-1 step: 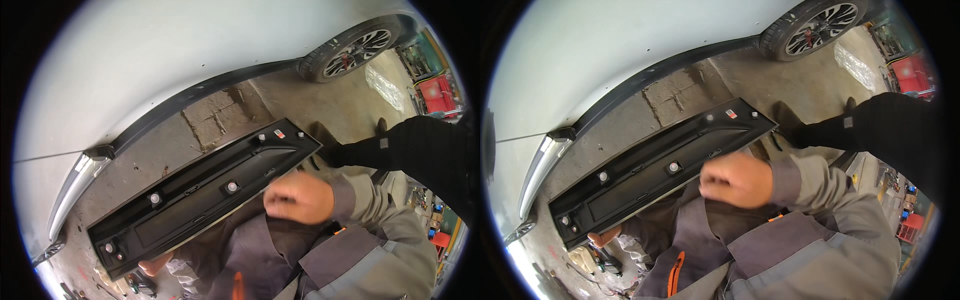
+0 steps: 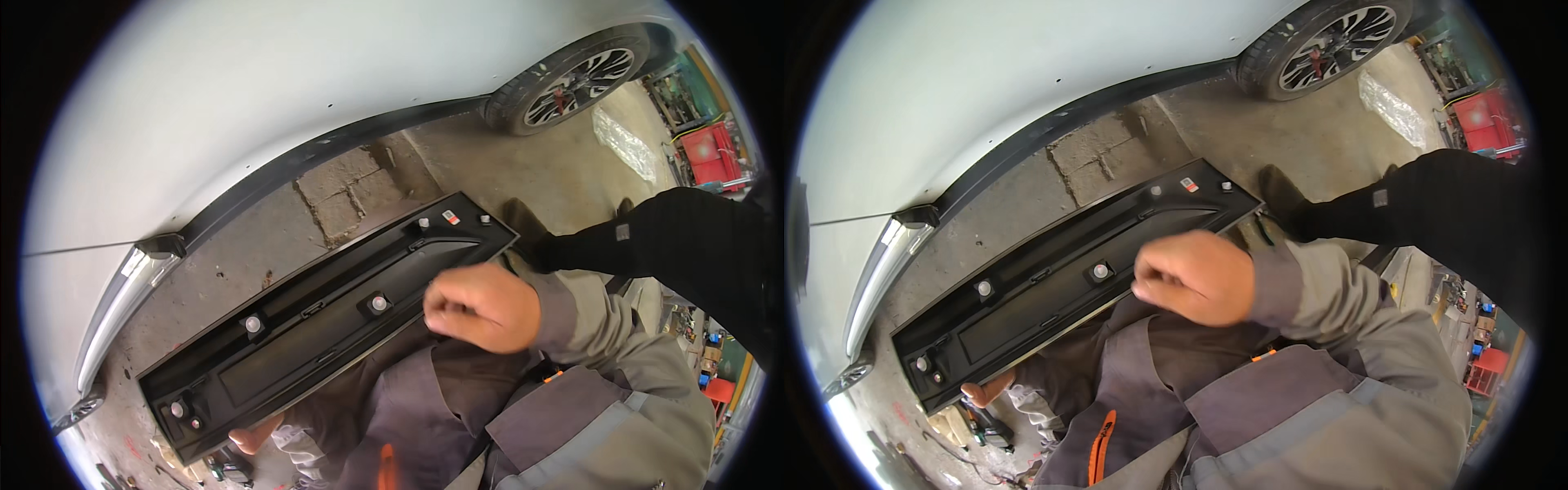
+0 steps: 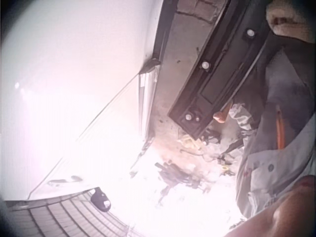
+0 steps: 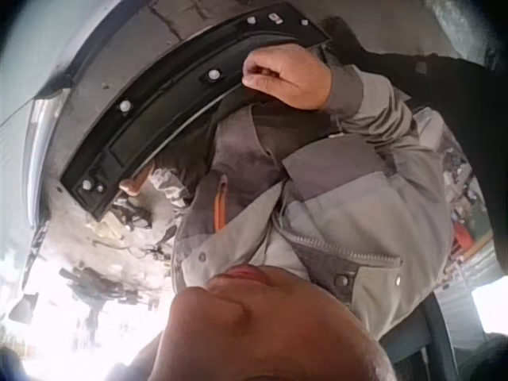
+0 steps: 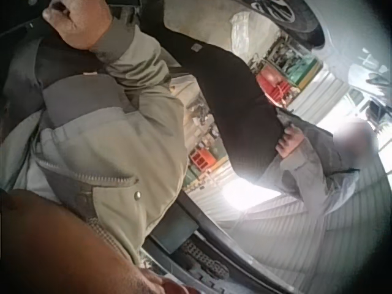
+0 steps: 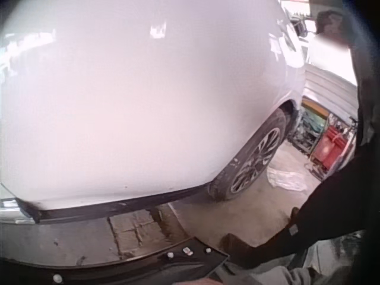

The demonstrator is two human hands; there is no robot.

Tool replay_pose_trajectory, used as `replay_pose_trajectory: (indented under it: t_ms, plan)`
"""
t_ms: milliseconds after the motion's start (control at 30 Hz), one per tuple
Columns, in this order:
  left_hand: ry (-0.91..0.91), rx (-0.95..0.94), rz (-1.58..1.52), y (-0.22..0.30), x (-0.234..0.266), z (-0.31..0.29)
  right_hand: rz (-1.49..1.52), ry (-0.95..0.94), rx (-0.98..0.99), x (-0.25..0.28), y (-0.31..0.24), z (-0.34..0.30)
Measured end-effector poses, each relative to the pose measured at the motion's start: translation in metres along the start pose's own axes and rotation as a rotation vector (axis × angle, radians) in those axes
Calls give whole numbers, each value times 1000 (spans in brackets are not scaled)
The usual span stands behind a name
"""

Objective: The person repeatedly positions and aligns a black plastic side skirt along the lower edge of a white car's door panel. They use both hands to hold the trim against the body, then use pliers to adjust fasteners or clips on the underside of the part. The person continues to reposition and press the trim along the length of the car's side.

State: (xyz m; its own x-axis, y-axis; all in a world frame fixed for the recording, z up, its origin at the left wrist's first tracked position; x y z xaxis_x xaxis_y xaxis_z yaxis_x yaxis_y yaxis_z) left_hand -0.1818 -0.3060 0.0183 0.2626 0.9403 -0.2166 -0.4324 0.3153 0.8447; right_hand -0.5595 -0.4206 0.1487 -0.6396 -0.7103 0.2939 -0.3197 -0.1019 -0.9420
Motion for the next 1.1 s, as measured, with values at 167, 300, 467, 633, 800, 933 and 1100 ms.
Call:
replay_pose_trajectory:
  t_ms: [167, 300, 467, 633, 800, 933, 1100]
  plan:
    - [67, 15, -66, 16, 23, -9, -420, -1, 73, -16, -25, 39]
    - [112, 4, -94, 24, 38, -15, -570, -115, 77, -33, -22, 41]
    - [143, 2, -100, 31, 51, -24, -659, -233, 222, -38, -21, 41]
    - [158, 5, -122, 34, 54, -29, -422, -64, 122, -37, -14, 32]
    - [167, -1, -140, 38, 54, -33, -374, 140, 0, -42, -3, 19]
    - [164, -2, -162, 41, 55, -35, -303, 189, -38, -39, 2, 17]
    - [184, -3, -188, 43, 58, -38, -276, 91, -184, -27, 5, 16]
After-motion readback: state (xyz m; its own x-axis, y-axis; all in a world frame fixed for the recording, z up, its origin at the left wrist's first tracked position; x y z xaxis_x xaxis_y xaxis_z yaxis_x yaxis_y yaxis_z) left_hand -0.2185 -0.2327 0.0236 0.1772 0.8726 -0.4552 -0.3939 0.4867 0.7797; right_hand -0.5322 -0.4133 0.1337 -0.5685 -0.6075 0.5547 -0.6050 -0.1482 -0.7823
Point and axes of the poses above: each hand's wrist, its own z-axis towards the middle knuckle, its own x-axis out of the back of the hand, y = z × x, the point moved 4 cm from there along z, towards the middle knuckle, and after that the axes turned 9 degrees about z, right-handed, at the moved point
